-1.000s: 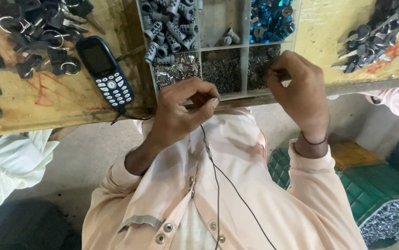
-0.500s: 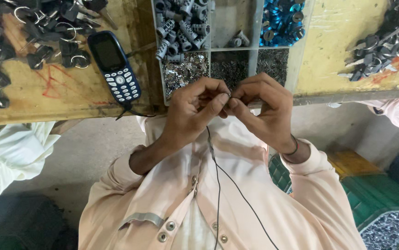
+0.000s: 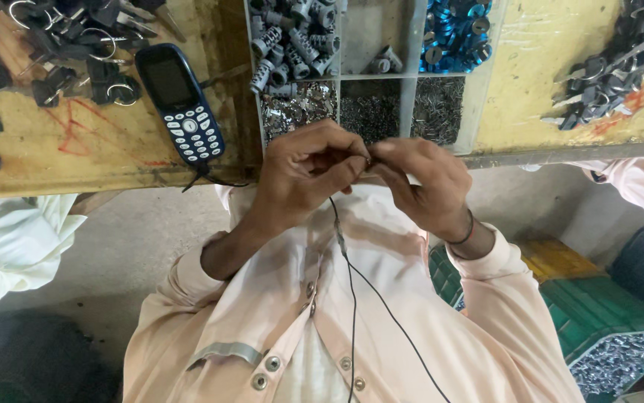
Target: The person sits at a workbench and assembles keys by hand, picking small metal key blades and plastic key heads from a compartment tray and pressing the parts together to join them, placing finished keys aside and repeating the assembly with new parts.
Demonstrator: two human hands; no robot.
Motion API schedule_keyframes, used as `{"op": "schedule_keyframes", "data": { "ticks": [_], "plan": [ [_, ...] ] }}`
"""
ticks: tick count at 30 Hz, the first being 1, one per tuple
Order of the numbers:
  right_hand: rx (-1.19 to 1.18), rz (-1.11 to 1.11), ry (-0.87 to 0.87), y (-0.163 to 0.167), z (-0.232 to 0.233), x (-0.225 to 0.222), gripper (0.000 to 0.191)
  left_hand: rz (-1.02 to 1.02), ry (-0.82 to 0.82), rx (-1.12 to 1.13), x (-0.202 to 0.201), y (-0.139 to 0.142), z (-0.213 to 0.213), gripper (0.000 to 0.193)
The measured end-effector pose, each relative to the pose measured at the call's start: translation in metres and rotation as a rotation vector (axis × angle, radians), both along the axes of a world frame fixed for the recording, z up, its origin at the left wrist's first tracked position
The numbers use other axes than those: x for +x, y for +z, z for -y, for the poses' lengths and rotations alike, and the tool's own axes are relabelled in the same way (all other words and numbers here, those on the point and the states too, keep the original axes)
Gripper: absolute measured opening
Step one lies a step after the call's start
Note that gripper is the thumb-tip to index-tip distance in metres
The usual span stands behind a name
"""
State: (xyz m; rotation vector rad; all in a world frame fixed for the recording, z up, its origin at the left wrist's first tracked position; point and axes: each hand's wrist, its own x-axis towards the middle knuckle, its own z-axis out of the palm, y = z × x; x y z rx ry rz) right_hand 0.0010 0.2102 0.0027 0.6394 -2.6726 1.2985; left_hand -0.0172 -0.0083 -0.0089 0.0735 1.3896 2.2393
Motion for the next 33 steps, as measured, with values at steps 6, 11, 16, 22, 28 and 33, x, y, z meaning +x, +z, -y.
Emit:
{"op": "schedule_keyframes", "data": {
  "ticks": [6,11,16,22,28,33],
  "plan": [
    [-0.247,0.254,0.213,0.015,-0.003,-0.021,0.025,-0.061,-0.113,-0.016,0.000,-0.009,0.010,0.018],
    [0.196,0.262,0.030,0.038,-0.005,-0.070,0.015,0.087,-0.055,0.087,-0.001,-0.025,0.006,0.013],
    [0.618,-0.044,0.228,0.041,0.000,-0.119,0.013,0.043,-0.075,0.062,-0.003,-0.028,0.007,0.010],
    [0.591,0.008,0.402,0.035,-0.013,-0.127,0.010,-0.001,-0.101,0.026,-0.005,-0.027,0.007,0.011],
    [0.085,0.536,0.176,0.040,-0.020,-0.111,0.015,-0.017,-0.117,0.093,-0.007,-0.024,0.004,0.013],
    [-0.151,0.586,0.172,0.041,-0.005,-0.042,0.018,0.156,-0.110,0.211,-0.007,-0.023,0.000,0.015]
  ]
}}
